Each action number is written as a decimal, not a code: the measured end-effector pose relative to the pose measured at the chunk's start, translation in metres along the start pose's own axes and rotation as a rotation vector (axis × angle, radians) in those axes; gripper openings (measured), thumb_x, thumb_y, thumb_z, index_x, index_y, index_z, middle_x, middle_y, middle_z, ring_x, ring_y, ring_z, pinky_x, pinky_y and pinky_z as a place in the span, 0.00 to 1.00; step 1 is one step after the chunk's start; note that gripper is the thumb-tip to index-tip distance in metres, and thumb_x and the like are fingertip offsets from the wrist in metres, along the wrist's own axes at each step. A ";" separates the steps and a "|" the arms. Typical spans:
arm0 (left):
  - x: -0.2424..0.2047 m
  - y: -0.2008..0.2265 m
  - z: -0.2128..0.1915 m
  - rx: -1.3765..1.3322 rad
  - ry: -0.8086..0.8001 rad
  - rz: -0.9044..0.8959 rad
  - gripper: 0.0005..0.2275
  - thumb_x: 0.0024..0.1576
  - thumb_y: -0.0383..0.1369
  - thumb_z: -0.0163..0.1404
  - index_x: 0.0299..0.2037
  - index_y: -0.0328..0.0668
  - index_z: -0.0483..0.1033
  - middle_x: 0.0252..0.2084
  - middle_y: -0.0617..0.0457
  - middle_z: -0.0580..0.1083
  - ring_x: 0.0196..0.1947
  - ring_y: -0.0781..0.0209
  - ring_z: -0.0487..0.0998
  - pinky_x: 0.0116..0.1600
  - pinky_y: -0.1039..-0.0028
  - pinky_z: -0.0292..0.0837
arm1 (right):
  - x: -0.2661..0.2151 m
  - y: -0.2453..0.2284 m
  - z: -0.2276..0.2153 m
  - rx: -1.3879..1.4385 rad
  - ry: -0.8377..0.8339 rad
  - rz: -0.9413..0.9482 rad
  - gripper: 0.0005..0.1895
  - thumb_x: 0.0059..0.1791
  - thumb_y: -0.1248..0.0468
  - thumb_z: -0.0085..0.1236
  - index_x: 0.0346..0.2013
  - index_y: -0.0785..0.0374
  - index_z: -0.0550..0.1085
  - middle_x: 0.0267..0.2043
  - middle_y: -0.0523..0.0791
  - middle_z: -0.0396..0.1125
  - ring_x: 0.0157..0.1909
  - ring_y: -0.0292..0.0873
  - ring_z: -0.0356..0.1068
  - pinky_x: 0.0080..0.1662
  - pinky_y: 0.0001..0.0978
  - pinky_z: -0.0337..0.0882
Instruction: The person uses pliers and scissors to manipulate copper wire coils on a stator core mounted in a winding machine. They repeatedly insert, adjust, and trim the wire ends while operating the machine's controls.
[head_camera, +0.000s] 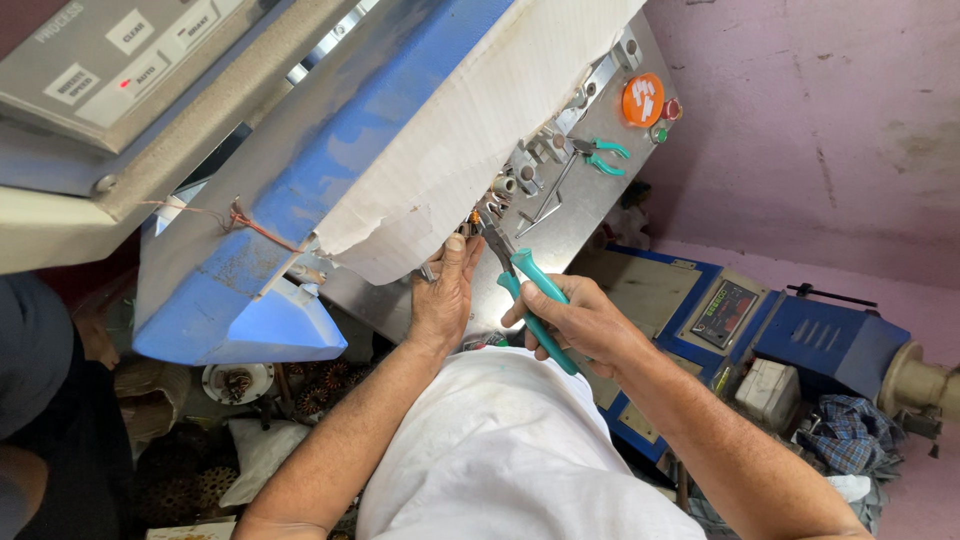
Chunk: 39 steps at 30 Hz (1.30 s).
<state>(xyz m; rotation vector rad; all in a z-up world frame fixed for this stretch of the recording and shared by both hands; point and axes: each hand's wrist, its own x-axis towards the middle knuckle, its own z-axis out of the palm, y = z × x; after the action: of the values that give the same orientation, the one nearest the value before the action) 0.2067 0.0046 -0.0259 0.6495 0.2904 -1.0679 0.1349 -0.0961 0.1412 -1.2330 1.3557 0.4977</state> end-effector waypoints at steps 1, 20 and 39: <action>-0.001 0.004 0.004 0.010 -0.012 -0.003 0.27 0.62 0.46 0.52 0.62 0.28 0.63 0.58 0.42 0.69 0.64 0.54 0.72 0.75 0.58 0.63 | 0.004 0.003 0.002 -0.013 0.028 0.007 0.23 0.53 0.48 0.50 0.39 0.68 0.75 0.30 0.50 0.72 0.26 0.39 0.71 0.28 0.33 0.76; -0.038 0.086 0.071 0.985 0.044 0.392 0.14 0.67 0.34 0.46 0.54 0.28 0.75 0.38 0.40 0.78 0.37 0.51 0.80 0.44 0.62 0.75 | 0.004 0.013 0.015 0.089 -0.008 0.025 0.24 0.51 0.40 0.46 0.31 0.58 0.65 0.23 0.41 0.61 0.19 0.32 0.60 0.18 0.26 0.60; -0.021 0.075 0.075 0.848 0.147 0.617 0.08 0.66 0.21 0.44 0.45 0.27 0.78 0.39 0.47 0.81 0.42 0.61 0.85 0.48 0.75 0.85 | -0.005 -0.008 -0.007 0.016 -0.098 0.042 0.30 0.53 0.46 0.46 0.41 0.75 0.77 0.41 0.57 0.76 0.35 0.48 0.78 0.37 0.45 0.84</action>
<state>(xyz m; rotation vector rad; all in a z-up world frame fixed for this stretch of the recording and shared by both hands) 0.2565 -0.0028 0.0699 1.4673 -0.2616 -0.5063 0.1371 -0.1033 0.1497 -1.1546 1.3021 0.5684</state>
